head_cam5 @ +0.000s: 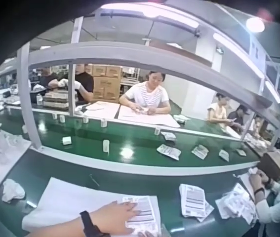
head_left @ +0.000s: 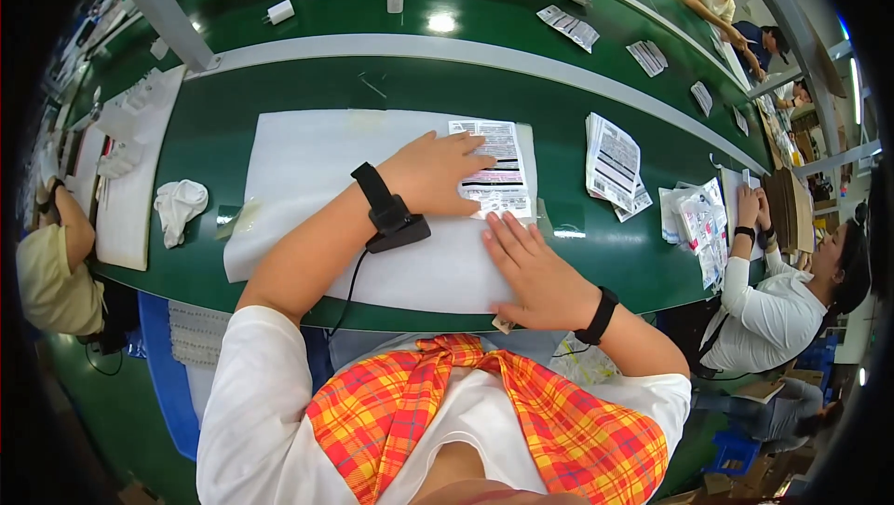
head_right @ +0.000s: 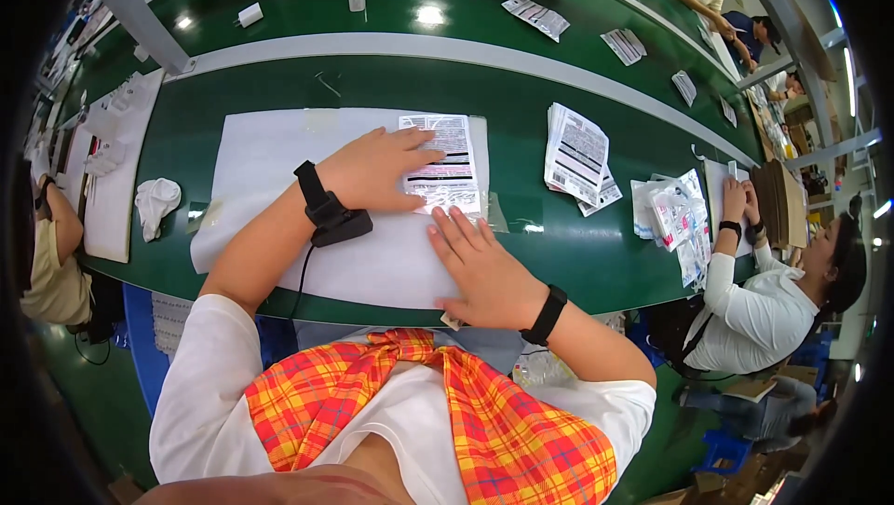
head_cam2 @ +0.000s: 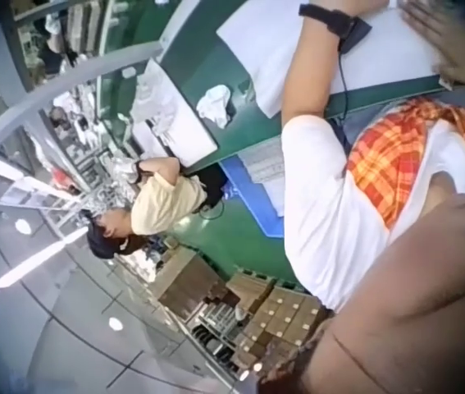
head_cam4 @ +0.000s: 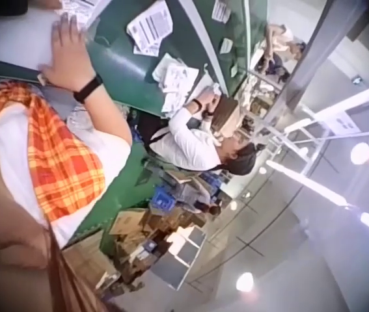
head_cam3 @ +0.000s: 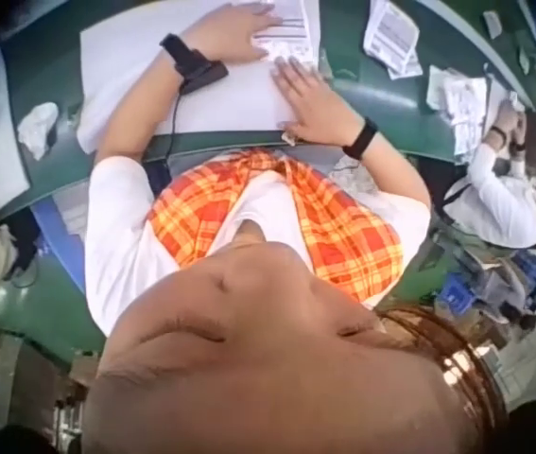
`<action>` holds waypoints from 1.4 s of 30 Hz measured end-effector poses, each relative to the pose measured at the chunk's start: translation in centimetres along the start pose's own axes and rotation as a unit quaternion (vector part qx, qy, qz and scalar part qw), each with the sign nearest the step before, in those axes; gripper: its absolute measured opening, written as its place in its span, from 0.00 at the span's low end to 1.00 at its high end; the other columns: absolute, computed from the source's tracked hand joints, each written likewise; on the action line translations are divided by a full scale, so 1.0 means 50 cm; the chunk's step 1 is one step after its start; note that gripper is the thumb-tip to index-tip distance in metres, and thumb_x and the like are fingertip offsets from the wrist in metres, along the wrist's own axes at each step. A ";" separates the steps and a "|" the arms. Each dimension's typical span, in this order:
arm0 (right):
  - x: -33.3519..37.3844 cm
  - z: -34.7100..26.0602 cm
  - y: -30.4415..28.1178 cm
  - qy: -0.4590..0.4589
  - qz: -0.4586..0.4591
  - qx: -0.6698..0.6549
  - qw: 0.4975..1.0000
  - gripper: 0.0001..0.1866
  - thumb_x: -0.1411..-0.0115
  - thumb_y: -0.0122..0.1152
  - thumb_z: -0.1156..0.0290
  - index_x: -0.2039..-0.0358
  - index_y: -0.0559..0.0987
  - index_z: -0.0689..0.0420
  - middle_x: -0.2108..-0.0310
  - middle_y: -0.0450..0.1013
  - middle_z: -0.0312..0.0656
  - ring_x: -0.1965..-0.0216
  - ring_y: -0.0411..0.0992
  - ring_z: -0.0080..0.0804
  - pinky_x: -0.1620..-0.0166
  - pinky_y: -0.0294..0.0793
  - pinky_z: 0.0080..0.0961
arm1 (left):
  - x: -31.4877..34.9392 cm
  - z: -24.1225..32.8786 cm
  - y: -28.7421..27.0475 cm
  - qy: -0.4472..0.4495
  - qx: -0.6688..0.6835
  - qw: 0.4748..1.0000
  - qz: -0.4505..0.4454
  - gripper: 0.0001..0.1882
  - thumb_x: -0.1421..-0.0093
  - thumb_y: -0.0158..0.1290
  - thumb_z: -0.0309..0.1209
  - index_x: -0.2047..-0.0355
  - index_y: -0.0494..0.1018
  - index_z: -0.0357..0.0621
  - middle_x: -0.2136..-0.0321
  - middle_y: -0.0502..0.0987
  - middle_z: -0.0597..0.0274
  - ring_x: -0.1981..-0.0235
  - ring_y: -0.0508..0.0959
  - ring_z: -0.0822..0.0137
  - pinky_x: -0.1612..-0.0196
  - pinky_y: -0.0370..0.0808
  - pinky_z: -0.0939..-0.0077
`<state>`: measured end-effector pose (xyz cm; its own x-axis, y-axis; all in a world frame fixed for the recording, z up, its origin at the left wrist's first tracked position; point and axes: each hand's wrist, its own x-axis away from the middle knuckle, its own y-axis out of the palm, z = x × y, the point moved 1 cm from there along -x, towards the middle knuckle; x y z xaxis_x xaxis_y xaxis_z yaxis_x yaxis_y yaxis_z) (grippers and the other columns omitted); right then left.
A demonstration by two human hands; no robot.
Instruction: Packaging small electronic items or components into labeled plastic bags.
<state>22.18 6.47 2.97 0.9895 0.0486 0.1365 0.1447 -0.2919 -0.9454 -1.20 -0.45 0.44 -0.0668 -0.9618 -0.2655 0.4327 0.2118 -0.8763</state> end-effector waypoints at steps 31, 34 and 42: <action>-0.449 0.249 -0.189 0.080 0.290 -0.659 0.689 0.21 0.38 0.58 0.66 0.46 0.66 0.53 0.53 0.69 0.39 0.60 0.70 0.27 0.61 0.71 0.22 | -0.034 0.009 0.032 -0.037 0.017 0.998 0.042 0.18 0.46 0.50 0.29 0.54 0.73 0.36 0.60 0.78 0.51 0.53 0.76 0.54 0.48 0.69 0.56; -0.274 0.213 -0.164 0.107 0.302 -0.490 0.811 0.25 0.42 0.57 0.74 0.44 0.64 0.56 0.53 0.67 0.41 0.57 0.69 0.26 0.57 0.71 0.23 | -0.027 0.013 0.056 -0.018 -0.045 0.996 0.076 0.20 0.46 0.50 0.29 0.53 0.72 0.33 0.59 0.78 0.49 0.52 0.76 0.53 0.48 0.69 0.58; -0.090 0.107 -0.047 0.153 0.384 -0.435 0.800 0.35 0.50 0.61 0.83 0.41 0.61 0.59 0.51 0.65 0.42 0.53 0.68 0.28 0.52 0.72 0.25 | -0.012 0.072 0.007 -0.050 -0.059 0.993 0.090 0.22 0.48 0.52 0.26 0.51 0.71 0.31 0.50 0.73 0.44 0.49 0.74 0.50 0.46 0.71 0.61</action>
<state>17.33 12.03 3.01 0.7249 -0.6610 -0.1941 -0.6884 -0.6846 -0.2396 2.22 -0.42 1.74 0.0949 -0.9174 -0.3865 0.3204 0.3958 -0.8606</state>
